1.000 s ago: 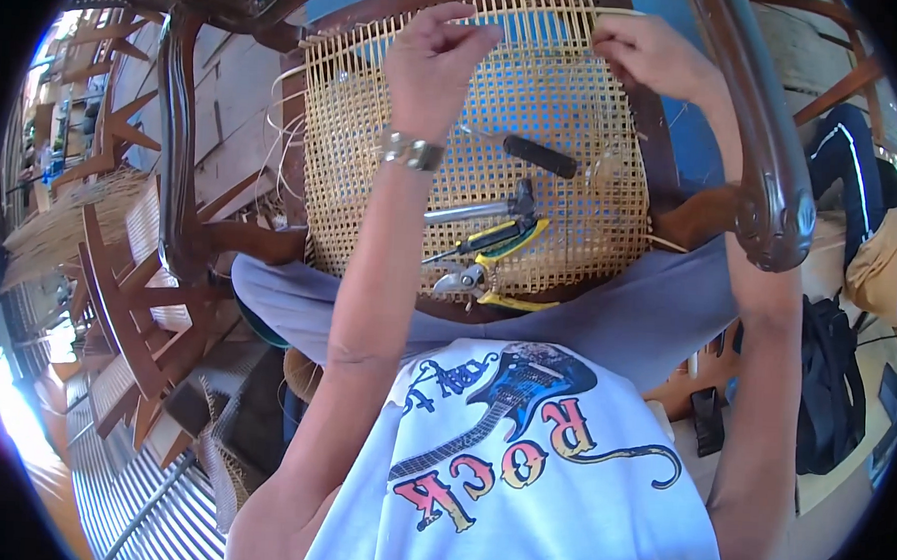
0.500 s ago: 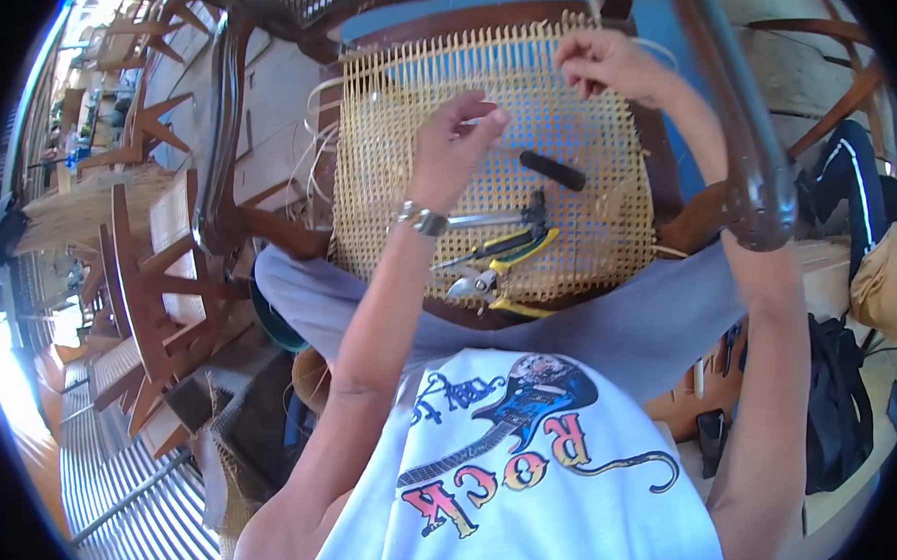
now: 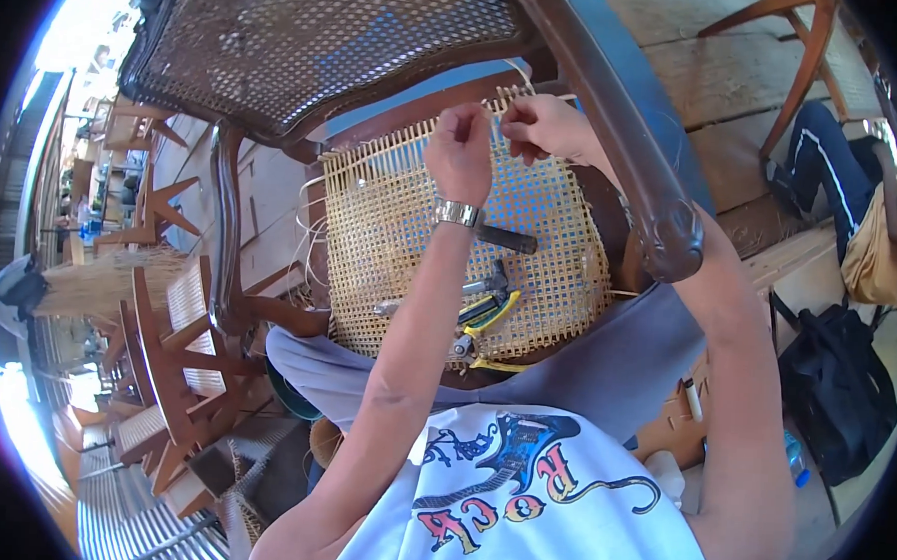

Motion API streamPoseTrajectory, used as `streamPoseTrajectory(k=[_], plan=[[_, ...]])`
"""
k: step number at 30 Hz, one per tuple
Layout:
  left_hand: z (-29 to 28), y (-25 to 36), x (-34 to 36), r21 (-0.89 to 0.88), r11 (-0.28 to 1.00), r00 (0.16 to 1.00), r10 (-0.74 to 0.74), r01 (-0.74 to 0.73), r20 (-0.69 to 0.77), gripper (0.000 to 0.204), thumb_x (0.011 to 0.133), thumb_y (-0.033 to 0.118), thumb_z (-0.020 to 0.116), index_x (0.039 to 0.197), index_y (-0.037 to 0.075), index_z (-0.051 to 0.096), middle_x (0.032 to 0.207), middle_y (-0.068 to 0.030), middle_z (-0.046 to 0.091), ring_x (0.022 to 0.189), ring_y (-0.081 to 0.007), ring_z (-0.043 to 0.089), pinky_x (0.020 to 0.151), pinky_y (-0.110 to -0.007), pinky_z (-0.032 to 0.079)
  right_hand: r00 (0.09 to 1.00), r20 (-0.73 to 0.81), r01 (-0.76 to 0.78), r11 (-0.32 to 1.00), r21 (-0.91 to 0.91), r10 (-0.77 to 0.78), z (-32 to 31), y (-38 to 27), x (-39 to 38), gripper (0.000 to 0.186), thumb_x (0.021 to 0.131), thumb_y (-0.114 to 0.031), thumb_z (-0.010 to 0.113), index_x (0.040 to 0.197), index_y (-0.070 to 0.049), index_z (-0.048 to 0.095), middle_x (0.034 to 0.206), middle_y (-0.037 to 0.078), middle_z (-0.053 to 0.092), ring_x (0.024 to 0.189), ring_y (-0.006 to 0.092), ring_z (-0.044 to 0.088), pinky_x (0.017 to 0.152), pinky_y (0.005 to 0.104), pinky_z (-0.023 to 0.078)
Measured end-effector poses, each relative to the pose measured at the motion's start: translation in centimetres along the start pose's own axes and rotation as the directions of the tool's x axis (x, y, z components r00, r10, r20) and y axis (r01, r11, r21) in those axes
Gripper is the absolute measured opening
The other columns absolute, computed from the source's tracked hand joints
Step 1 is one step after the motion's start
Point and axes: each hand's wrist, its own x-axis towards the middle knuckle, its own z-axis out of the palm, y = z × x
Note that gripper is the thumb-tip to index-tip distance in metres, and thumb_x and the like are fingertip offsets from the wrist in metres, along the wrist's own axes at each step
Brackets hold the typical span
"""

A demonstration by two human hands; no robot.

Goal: Weaving cane strips into a wooden chair seat frame and trimming the excess.

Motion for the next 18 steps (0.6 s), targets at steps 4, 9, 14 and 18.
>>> streamPoseTrajectory(k=[4,9,14,18], plan=[[0.0,-0.4,1.5,0.325,0.846,0.905,0.415,-0.423,0.099,0.008,0.083,0.003,0.064,0.089,0.007,0.066,0.090,-0.0129,0.066,0.078,-0.0323,0.066,0.067,-0.040,0.054,0.993,-0.105,-0.058,0.995,-0.085,0.049,0.6,0.5,-0.1,0.013,0.093,-0.014,0.063,0.089,-0.002,0.059,0.073,0.004,0.063,0.055,0.0092,0.056,0.048,0.0245,0.043],[-0.2,-2.3,2.5,0.343,0.787,0.859,0.479,-0.512,0.182,0.006,0.082,0.003,0.063,0.088,0.006,0.063,0.093,-0.0114,0.064,0.079,-0.0322,0.064,0.066,-0.042,0.053,0.998,-0.031,0.048,0.995,-0.092,-0.051,0.6,-0.7,0.3,0.013,0.090,-0.013,0.066,0.086,-0.001,0.063,0.072,0.003,0.062,0.060,0.0067,0.054,0.051,0.0244,0.041],[-0.5,-3.2,2.6,0.344,0.784,0.855,0.456,-0.517,0.245,0.014,0.082,0.005,0.065,0.096,0.006,0.063,0.097,-0.0146,0.061,0.082,-0.0315,0.063,0.066,-0.042,0.053,0.986,-0.008,0.152,0.906,-0.395,-0.169,-0.6,-0.5,1.2,0.013,0.084,-0.013,0.066,0.091,-0.002,0.067,0.074,0.004,0.064,0.065,0.0102,0.058,0.057,0.0277,0.045],[-3.0,-1.9,0.6,0.194,0.947,0.960,0.225,-0.256,0.168,0.033,0.085,0.013,0.071,0.116,0.003,0.061,0.107,-0.0154,0.059,0.084,-0.0227,0.066,0.067,-0.032,0.055,0.911,0.005,0.280,0.610,-0.742,-0.412,-5.2,2.0,0.0,0.016,0.081,-0.013,0.063,0.092,-0.002,0.067,0.074,0.009,0.065,0.068,0.0149,0.061,0.061,0.0331,0.049]])
